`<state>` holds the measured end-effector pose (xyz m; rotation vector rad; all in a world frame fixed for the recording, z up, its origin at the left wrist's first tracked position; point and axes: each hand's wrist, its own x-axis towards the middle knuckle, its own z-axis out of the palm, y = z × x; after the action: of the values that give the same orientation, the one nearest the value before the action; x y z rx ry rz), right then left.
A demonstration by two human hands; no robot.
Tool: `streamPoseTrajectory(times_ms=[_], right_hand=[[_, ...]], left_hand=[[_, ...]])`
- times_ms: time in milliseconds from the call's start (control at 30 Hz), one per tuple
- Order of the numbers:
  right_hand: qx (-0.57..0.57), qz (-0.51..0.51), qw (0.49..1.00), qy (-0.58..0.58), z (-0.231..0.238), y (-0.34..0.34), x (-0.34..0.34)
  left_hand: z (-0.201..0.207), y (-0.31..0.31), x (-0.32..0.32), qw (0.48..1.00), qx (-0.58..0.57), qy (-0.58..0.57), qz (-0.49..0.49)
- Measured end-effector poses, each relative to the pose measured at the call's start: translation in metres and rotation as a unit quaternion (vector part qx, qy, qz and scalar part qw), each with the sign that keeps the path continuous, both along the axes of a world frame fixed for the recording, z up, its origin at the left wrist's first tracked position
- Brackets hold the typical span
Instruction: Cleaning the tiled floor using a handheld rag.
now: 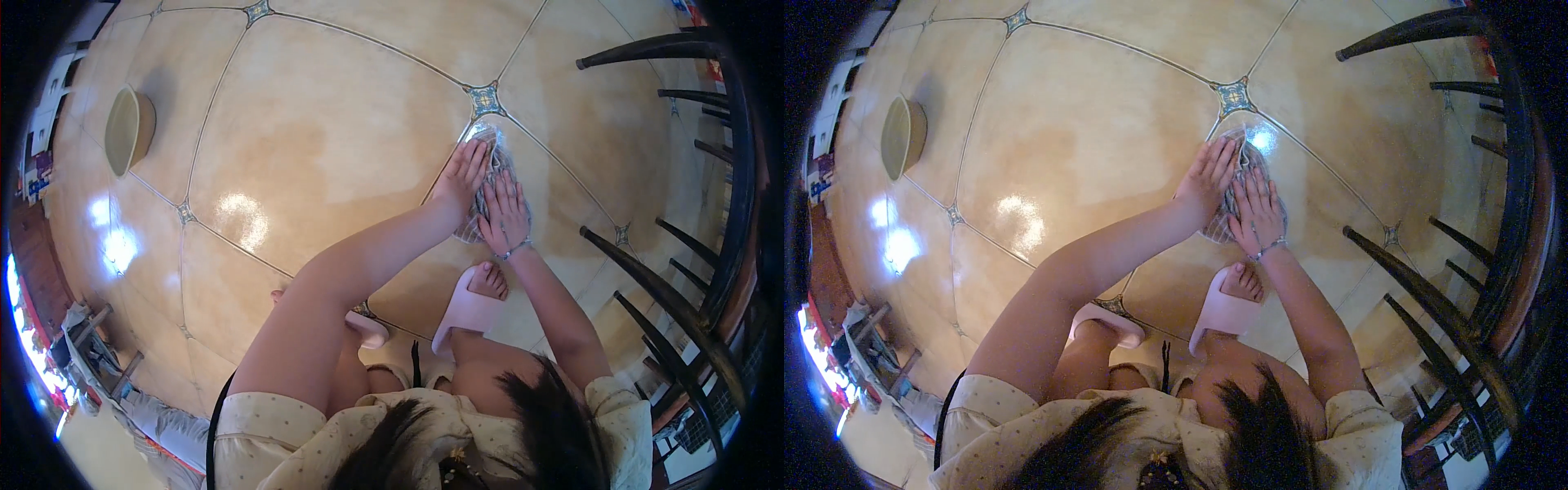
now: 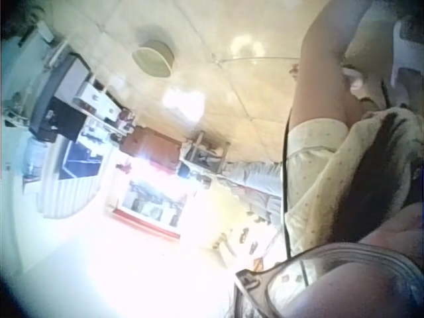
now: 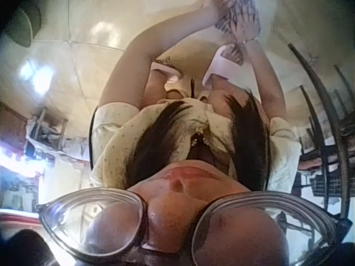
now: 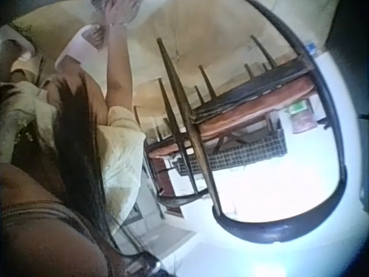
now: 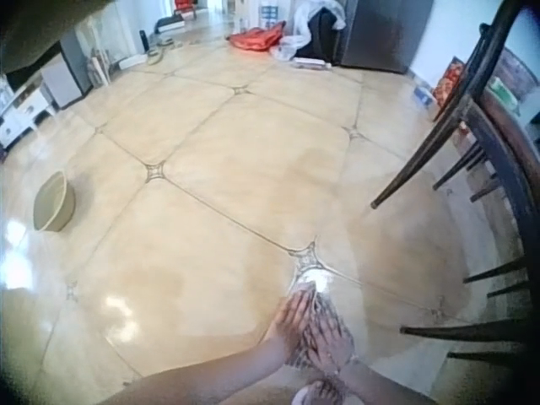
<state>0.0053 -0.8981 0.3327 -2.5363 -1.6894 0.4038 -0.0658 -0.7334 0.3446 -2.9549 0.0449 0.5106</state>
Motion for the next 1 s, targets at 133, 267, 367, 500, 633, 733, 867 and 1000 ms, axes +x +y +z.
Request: streamPoseTrajectory(times_ms=[133,267,367,500,633,733,867,1000], right_hand=[[0.024,0.064,0.998,-0.003,-0.007,0.003,-0.004],[0.003,0.167,0.986,0.01,-0.014,0.011,-0.01],[0.023,0.283,0.959,0.03,-0.019,0.027,-0.024],[0.045,0.352,0.934,0.046,-0.016,0.066,-0.052],[0.038,0.351,0.933,0.063,-0.008,0.111,-0.087],[0.059,0.335,0.937,0.076,-0.008,0.153,-0.116],[0.076,0.307,0.946,0.077,-0.02,0.209,-0.153],[0.103,0.262,0.959,0.023,-0.024,0.276,-0.182]], left_hand=[[-0.023,-0.002,-0.027,0.998,0.051,-0.002,-0.047],[-0.029,0.005,-0.092,0.998,0.055,-0.018,-0.03],[-0.01,0.023,-0.14,0.997,0.014,-0.034,-0.069],[-0.005,0.043,-0.189,0.997,-0.069,-0.017,0.025],[0.007,0.077,-0.224,0.969,-0.183,-0.042,0.162],[0.011,0.105,-0.252,0.969,-0.115,-0.037,0.216],[0.016,0.164,-0.271,0.943,-0.079,0.07,0.314],[0.022,0.226,-0.258,0.922,0.0,0.141,0.361]])
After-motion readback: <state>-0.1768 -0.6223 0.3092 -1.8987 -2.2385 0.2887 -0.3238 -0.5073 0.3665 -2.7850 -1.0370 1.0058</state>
